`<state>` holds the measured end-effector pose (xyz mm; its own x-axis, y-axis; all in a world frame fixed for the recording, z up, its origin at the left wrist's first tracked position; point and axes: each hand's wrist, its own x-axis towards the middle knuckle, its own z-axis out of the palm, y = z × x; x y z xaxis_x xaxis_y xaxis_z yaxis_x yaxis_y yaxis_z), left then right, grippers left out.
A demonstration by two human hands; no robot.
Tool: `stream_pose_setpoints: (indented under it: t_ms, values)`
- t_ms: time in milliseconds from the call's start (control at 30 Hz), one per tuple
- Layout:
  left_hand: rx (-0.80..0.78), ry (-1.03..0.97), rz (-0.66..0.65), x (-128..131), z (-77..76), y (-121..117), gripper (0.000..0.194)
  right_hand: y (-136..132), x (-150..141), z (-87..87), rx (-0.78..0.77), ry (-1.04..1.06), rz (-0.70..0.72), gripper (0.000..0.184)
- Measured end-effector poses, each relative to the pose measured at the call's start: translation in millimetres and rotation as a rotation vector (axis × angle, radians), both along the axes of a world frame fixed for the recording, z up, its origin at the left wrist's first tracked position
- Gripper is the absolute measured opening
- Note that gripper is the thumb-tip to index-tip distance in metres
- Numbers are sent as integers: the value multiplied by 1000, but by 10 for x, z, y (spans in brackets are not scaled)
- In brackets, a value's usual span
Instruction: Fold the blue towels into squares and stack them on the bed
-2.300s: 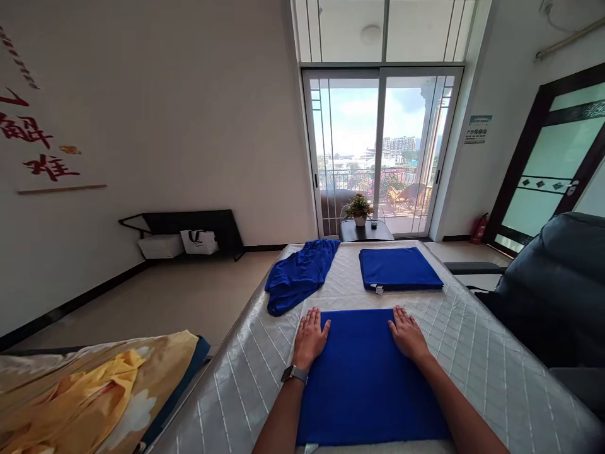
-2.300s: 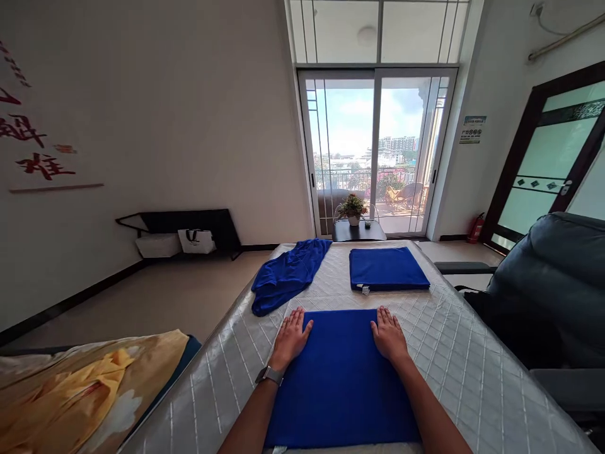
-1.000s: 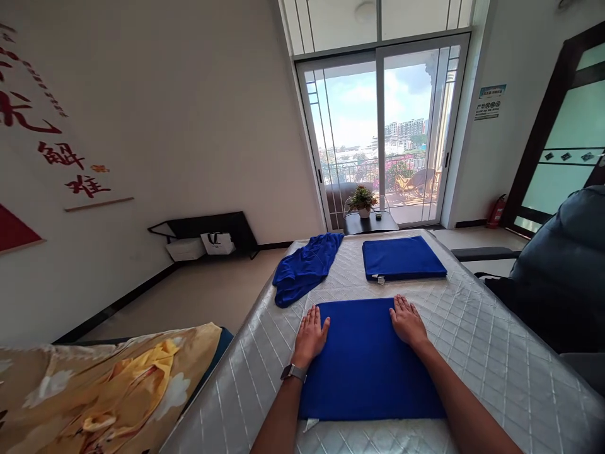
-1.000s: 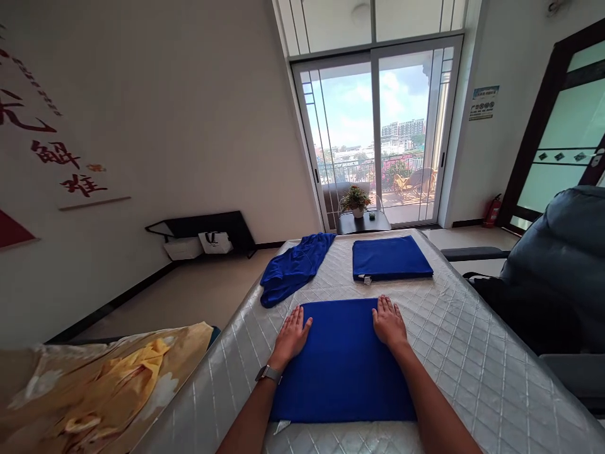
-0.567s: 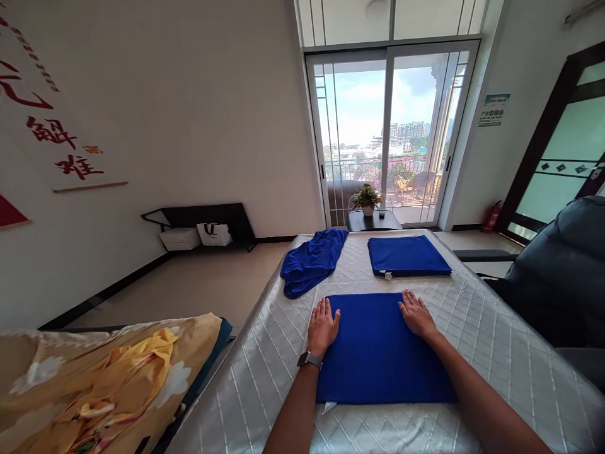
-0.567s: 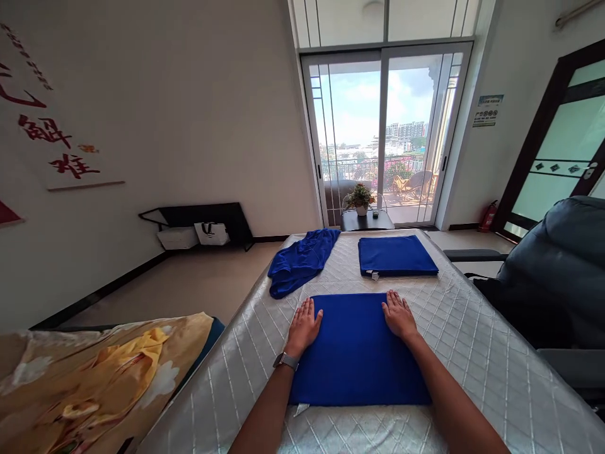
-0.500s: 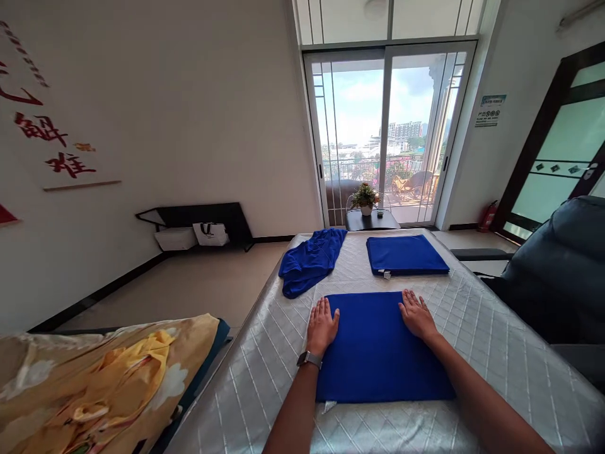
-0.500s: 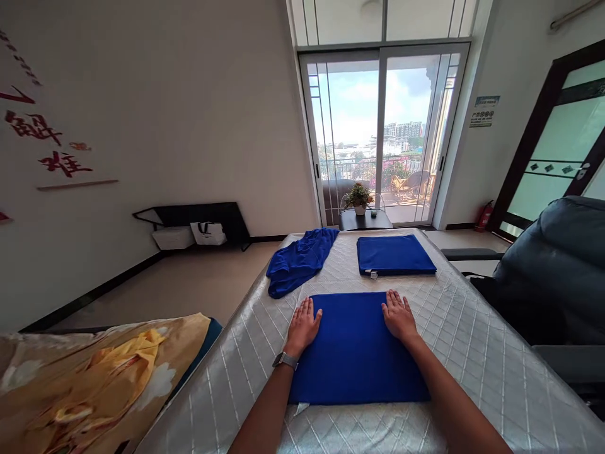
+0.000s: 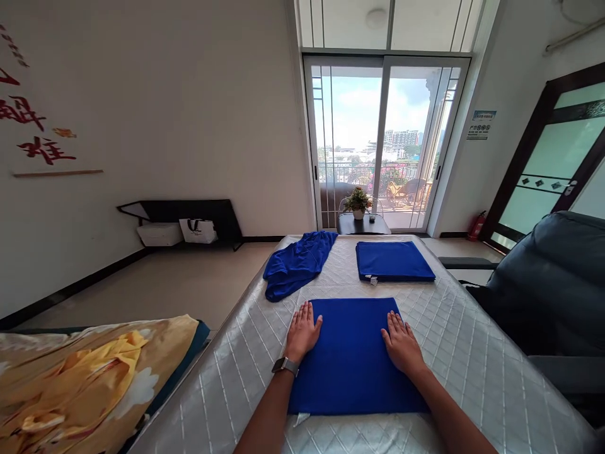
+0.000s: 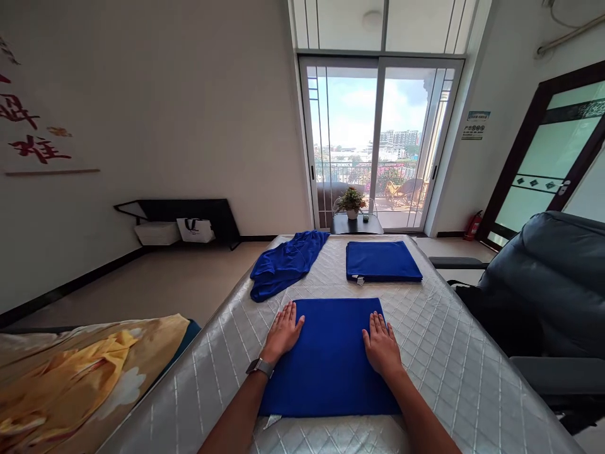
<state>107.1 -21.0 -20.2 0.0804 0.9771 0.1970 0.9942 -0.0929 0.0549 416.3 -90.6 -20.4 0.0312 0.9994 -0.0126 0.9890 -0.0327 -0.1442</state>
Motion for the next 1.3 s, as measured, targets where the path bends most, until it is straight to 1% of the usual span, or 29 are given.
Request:
stream_pose_setpoints:
  t_ms: [67, 133, 200, 233, 300, 367, 400, 433, 467, 500, 533, 600, 667, 733, 800, 900, 967, 1000, 1067, 1200, 1300]
  values:
    - [-34, 11, 12, 5, 63, 14, 71, 0, 9, 10, -5, -3, 2, 66]
    - [-54, 18, 46, 90, 141, 15, 76, -3, 14, 17, -1, -2, 3, 66]
    - [-37, 22, 57, 321, 207, -26, 79, -6, 15, 23, 7, 5, 2, 66]
    - [-17, 15, 29, 501, 226, -71, 80, -8, 16, 26, 11, 11, 2, 66]
    - [32, -27, -112, 958, 226, -217, 77, -17, 24, 24, 17, 21, 6, 66]
    - [48, -79, -331, 1453, 183, -410, 74, -34, 43, 10, 27, 12, 24, 64]
    - [56, -105, -431, 1671, 155, -506, 71, -44, 55, -2, 35, -1, 41, 63]
    - [55, -130, -505, 1850, 128, -591, 68, -54, 69, -15, 43, -19, 60, 63]
    - [44, -151, -536, 1976, 107, -660, 67, -62, 80, -28, 49, -34, 77, 64]
    - [30, -167, -544, 2046, 92, -711, 66, -67, 89, -39, 53, -43, 88, 64]
    - [13, -175, -531, 2057, 86, -743, 65, -67, 94, -47, 55, -42, 89, 64]
    - [-16, -167, -488, 1923, 93, -761, 66, -54, 91, -58, 54, -17, 67, 63]
    - [-38, -132, -439, 1635, 114, -746, 68, -28, 78, -69, 54, 15, 38, 65]
    - [-62, -88, -360, 1257, 126, -726, 72, -2, 66, -87, 55, 33, 23, 66]
    - [-74, -52, -254, 841, 113, -715, 77, 16, 63, -112, 57, 39, 18, 66]
    - [-50, -33, -116, 263, 37, -728, 79, 17, 64, -141, 55, 24, 16, 66]
    - [-18, -44, -72, -13, -32, -751, 78, 3, 60, -143, 53, -3, 14, 65]
    - [-3, -53, -62, -103, -63, -764, 77, -5, 56, -139, 54, -19, 13, 65]
    - [16, -68, -48, -195, -110, -786, 77, -18, 41, -118, 62, -50, 17, 65]
    - [27, -73, -39, -178, -135, -798, 78, -40, 11, -42, 69, -72, 17, 64]
    - [38, -84, -44, -155, -133, -796, 76, -114, 5, 8, 63, -61, 1, 63]
